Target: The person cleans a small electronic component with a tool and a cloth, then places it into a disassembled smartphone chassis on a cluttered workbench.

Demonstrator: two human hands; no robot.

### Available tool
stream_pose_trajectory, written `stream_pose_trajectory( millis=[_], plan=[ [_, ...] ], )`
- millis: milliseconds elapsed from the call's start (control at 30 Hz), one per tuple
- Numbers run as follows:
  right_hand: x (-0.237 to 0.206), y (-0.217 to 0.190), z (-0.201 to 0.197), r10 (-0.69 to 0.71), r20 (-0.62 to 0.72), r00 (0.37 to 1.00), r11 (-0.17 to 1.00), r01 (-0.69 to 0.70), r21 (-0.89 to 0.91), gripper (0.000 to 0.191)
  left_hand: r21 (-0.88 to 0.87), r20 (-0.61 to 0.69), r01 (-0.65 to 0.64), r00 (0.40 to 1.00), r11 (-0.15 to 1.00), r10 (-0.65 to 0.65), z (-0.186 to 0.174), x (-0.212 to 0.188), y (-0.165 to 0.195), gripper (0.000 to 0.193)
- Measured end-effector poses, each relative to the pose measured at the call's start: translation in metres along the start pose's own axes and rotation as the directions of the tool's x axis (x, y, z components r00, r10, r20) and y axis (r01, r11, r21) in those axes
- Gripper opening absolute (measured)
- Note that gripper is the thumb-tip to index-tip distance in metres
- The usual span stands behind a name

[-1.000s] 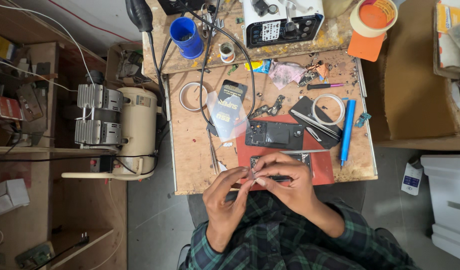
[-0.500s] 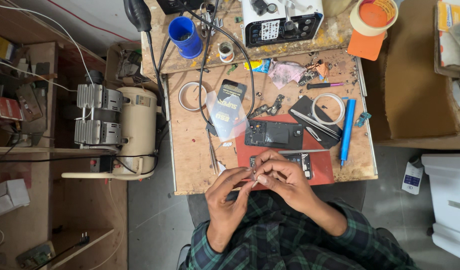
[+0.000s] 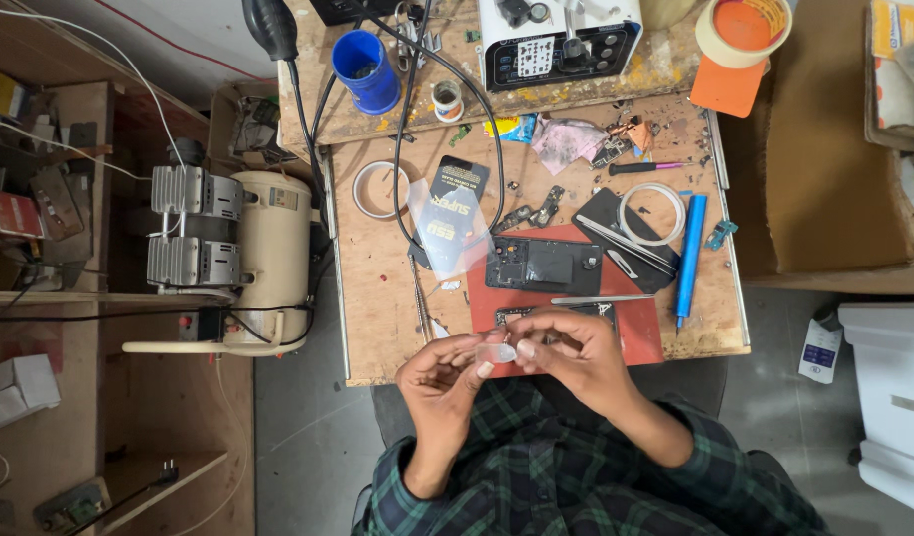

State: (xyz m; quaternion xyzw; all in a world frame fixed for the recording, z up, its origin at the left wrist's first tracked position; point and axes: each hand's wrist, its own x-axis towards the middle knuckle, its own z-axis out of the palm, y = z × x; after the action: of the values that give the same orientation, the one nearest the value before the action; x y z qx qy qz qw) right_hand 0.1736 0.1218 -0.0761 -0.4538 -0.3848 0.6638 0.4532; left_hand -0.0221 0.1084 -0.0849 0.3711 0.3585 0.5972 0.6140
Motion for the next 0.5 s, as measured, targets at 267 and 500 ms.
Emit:
stream_pose_trajectory(
  millis=[267,500],
  plan=[
    [-0.0075,0.0031,-0.0094,-0.004,0.141,0.99,0.984,-0.021,0.176,0.023,0.027,0.001,-0.062,0.998,0.998,0.062,0.0001,-0.0039,-0.0074,0.025],
    [-0.0088,0.003,-0.0086,0.008,0.114,0.993,0.991,-0.022,0.13,0.021,-0.072,0.028,0.009,1.0,0.997,-0.007,-0.001,-0.0032,-0.0081,0.022]
  ],
)
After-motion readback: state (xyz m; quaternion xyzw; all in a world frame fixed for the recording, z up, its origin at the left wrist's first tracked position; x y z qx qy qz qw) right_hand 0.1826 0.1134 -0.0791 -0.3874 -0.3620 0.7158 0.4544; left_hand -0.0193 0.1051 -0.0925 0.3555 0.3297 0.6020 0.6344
